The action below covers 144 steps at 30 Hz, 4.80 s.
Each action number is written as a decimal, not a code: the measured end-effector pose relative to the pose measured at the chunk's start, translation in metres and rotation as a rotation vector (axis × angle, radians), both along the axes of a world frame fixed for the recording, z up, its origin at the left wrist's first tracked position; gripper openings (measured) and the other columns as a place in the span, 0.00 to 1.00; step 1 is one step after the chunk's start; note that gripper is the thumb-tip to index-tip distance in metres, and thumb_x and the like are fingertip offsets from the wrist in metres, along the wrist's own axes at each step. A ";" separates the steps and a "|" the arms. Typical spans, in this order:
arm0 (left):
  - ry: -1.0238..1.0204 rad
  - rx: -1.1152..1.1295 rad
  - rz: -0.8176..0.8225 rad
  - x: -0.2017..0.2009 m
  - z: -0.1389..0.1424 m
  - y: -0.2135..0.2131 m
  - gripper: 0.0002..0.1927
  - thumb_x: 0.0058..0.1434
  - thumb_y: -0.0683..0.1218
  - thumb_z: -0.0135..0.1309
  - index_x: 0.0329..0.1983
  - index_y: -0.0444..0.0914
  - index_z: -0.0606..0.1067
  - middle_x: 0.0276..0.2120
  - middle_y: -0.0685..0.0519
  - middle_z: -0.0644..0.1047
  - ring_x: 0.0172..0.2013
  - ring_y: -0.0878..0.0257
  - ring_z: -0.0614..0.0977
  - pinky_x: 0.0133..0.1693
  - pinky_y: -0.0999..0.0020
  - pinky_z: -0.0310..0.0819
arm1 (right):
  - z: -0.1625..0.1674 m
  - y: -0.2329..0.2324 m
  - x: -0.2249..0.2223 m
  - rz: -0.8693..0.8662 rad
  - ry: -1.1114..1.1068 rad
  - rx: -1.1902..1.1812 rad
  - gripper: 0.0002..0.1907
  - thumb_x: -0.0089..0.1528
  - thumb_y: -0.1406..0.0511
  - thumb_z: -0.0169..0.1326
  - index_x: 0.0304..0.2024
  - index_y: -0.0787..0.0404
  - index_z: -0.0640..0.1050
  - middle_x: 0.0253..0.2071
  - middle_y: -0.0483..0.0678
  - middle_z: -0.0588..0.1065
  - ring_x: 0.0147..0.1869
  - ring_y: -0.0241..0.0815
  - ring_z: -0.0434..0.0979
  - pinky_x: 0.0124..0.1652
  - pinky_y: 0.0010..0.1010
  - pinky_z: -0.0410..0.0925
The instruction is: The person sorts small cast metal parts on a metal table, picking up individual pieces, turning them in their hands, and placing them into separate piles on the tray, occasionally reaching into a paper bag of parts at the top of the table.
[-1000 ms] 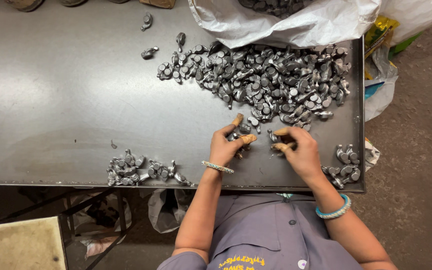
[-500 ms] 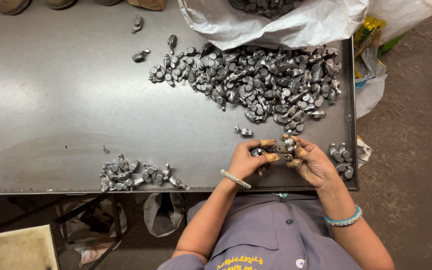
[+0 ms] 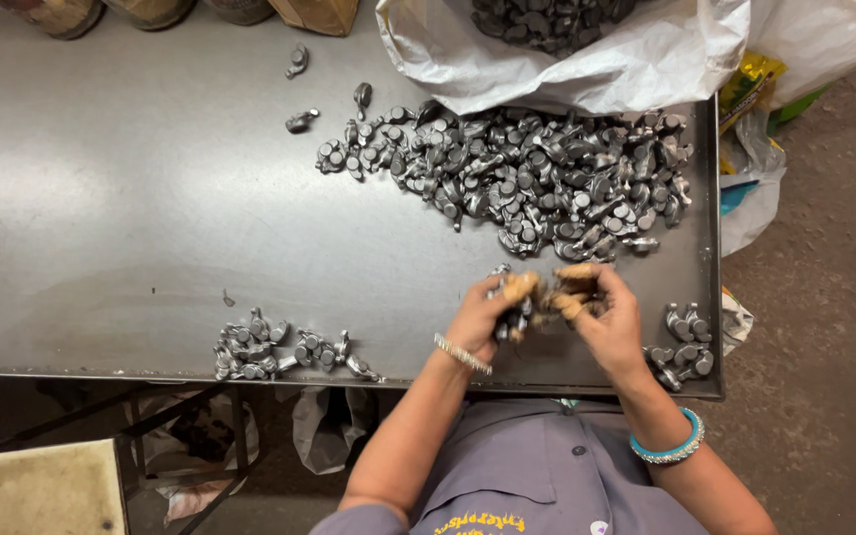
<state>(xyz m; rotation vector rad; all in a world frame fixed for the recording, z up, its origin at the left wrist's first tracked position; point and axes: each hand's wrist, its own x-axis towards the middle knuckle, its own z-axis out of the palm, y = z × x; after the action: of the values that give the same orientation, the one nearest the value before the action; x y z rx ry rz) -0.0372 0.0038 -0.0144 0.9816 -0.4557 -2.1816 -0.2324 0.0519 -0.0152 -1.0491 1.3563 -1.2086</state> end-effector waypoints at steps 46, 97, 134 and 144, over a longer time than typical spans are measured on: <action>-0.903 -1.011 0.181 0.095 0.071 -0.163 0.15 0.54 0.44 0.66 0.46 0.41 0.85 0.51 0.50 0.81 0.49 0.59 0.84 0.54 0.67 0.77 | 0.028 -0.022 0.053 0.421 1.002 -0.352 0.14 0.50 0.71 0.60 0.38 0.52 0.82 0.47 0.39 0.79 0.53 0.44 0.73 0.47 0.40 0.64; 0.118 -0.113 0.109 -0.002 -0.013 0.014 0.15 0.73 0.48 0.53 0.50 0.30 0.77 0.37 0.49 0.81 0.33 0.62 0.84 0.34 0.66 0.83 | 0.060 0.008 -0.008 0.034 0.304 -0.007 0.13 0.59 0.71 0.64 0.46 0.65 0.80 0.42 0.46 0.78 0.42 0.35 0.80 0.43 0.25 0.73; -1.332 -0.946 -0.027 -0.013 0.013 -0.003 0.39 0.48 0.40 0.69 0.62 0.38 0.63 0.49 0.39 0.70 0.39 0.38 0.79 0.37 0.48 0.75 | 0.056 0.032 0.022 0.297 0.937 -0.089 0.22 0.46 0.64 0.72 0.36 0.63 0.75 0.34 0.52 0.75 0.42 0.55 0.76 0.42 0.44 0.69; -1.202 -0.785 -0.071 0.065 0.048 0.014 0.18 0.48 0.47 0.71 0.44 0.46 0.83 0.30 0.53 0.74 0.27 0.60 0.79 0.32 0.62 0.75 | 0.064 0.013 0.041 0.387 0.592 -0.232 0.15 0.51 0.69 0.65 0.41 0.59 0.80 0.47 0.49 0.78 0.50 0.51 0.77 0.47 0.40 0.70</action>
<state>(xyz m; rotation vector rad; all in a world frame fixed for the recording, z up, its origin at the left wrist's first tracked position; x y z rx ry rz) 0.0277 0.0182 0.0336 1.6612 -1.7154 -1.0033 -0.1909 0.0647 0.0487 -1.8428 1.3683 -0.8012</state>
